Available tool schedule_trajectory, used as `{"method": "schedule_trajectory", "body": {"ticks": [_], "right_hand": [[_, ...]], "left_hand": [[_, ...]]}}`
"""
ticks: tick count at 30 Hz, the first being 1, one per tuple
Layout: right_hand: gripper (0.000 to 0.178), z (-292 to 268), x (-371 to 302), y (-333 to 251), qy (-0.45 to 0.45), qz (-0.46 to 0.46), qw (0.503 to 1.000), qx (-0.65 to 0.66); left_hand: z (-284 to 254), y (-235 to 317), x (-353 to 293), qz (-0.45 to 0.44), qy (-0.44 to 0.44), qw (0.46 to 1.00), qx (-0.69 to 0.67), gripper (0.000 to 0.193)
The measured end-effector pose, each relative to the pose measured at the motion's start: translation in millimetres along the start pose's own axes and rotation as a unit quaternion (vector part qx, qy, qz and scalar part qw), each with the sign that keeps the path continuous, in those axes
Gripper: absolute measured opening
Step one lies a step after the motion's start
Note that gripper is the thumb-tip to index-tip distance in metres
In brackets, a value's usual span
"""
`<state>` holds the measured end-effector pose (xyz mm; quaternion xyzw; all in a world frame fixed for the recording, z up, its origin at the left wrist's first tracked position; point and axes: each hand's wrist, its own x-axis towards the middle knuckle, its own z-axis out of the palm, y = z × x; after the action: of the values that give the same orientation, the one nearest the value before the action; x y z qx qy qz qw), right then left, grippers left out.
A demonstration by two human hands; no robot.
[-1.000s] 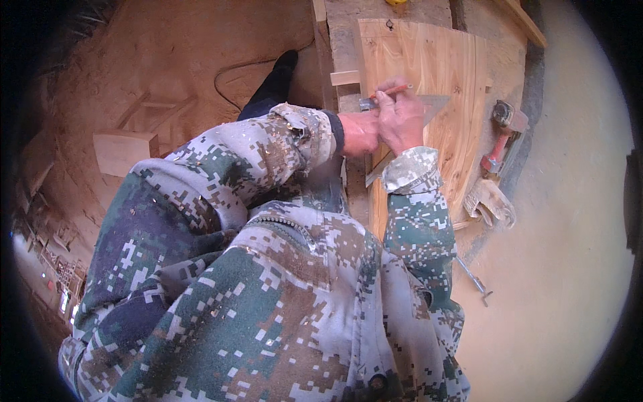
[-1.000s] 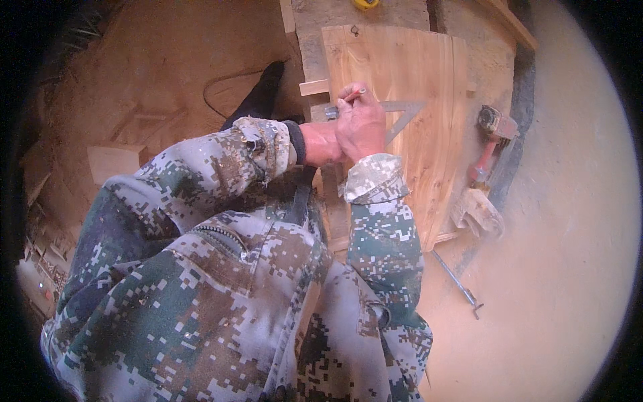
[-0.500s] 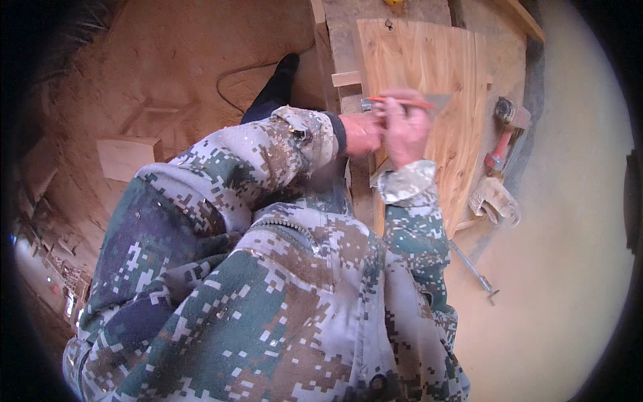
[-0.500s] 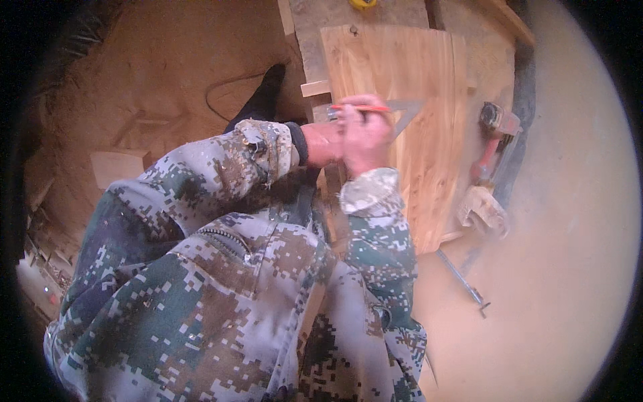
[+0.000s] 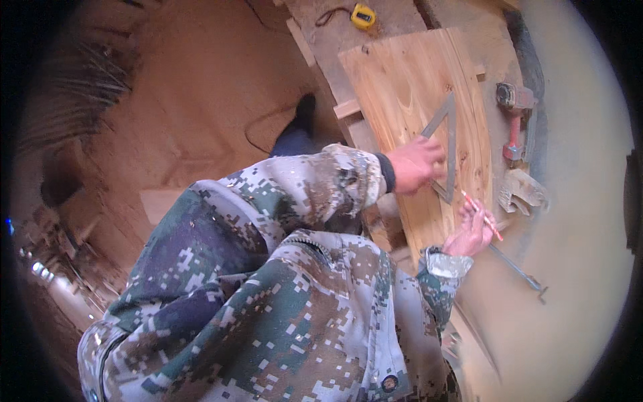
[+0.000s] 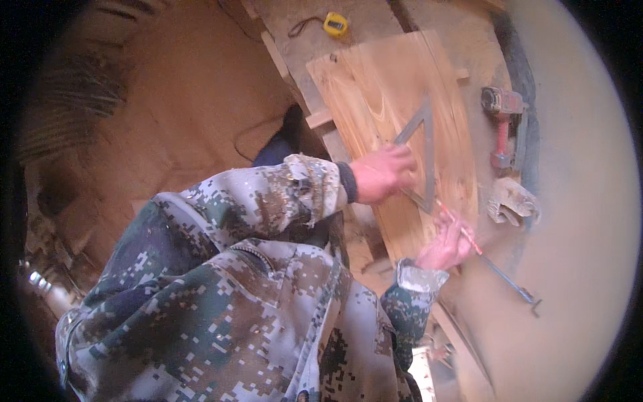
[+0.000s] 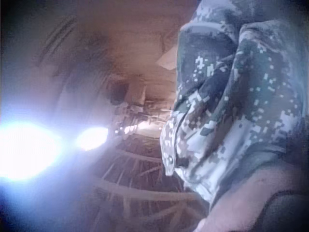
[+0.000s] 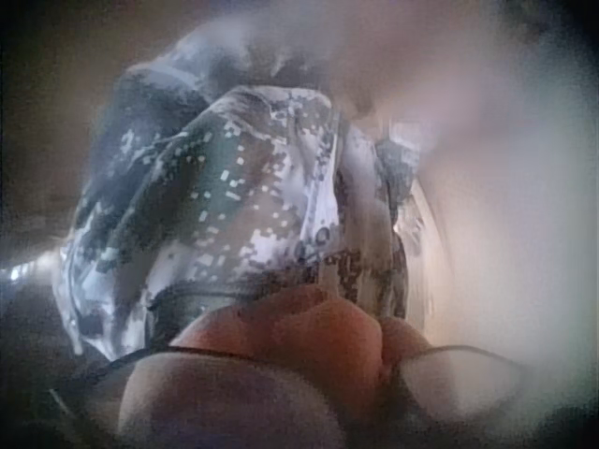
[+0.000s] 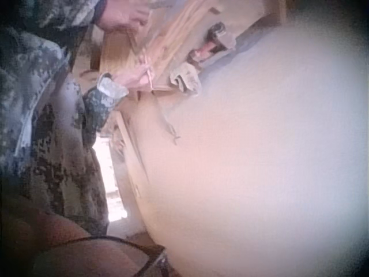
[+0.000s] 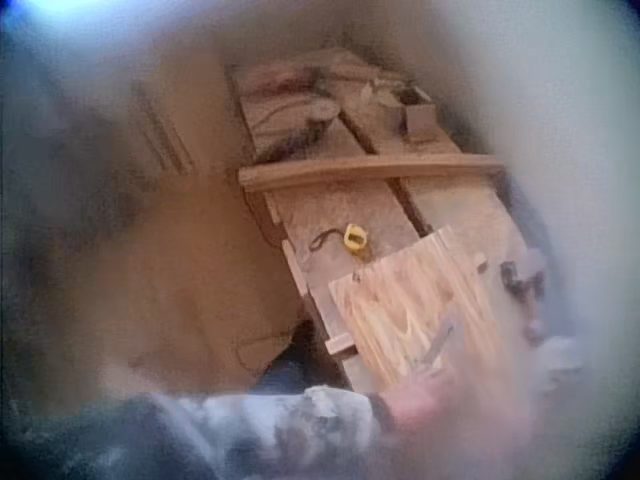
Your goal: The person measures a wooden plank with a tape measure and marks it with a pencil. They then use a try square to draw straight lines on the plank, repeating the process on different sections of the wood.
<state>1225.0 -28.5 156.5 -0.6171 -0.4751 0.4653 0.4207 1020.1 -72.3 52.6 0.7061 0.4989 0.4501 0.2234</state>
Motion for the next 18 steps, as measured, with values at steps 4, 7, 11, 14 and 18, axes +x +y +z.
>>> {"method": "schedule_trajectory", "body": {"ticks": [4, 7, 11, 14, 18], "right_hand": [[0.008, -7.6, -14.4, 3.0, 0.022, 0.101, 0.995, 0.019], [0.012, -3.6, -46.5, 17.0, 0.038, 0.198, 0.979, 0.025], [0.013, 4.7, -92.5, 58.0, -0.061, 0.246, 0.967, 0.020], [0.015, 8.1, -110.4, 85.6, -0.094, 0.242, 0.964, 0.052], [0.014, 19.9, -117.8, 101.7, -0.075, 0.287, 0.951, 0.081]], "left_hand": [[-80.1, -71.1, 23.5, -0.177, 0.114, 0.977, 0.024, 0.028], [-144.8, -141.3, 43.7, -0.274, 0.101, 0.940, 0.179, 0.046], [-198.8, -205.4, 49.8, -0.236, -0.189, 0.831, 0.466, 0.068], [-196.6, -212.1, 54.6, -0.207, -0.300, 0.824, 0.434, 0.062], [-149.6, -196.5, 82.7, -0.192, -0.313, 0.842, 0.395, 0.060]]}}
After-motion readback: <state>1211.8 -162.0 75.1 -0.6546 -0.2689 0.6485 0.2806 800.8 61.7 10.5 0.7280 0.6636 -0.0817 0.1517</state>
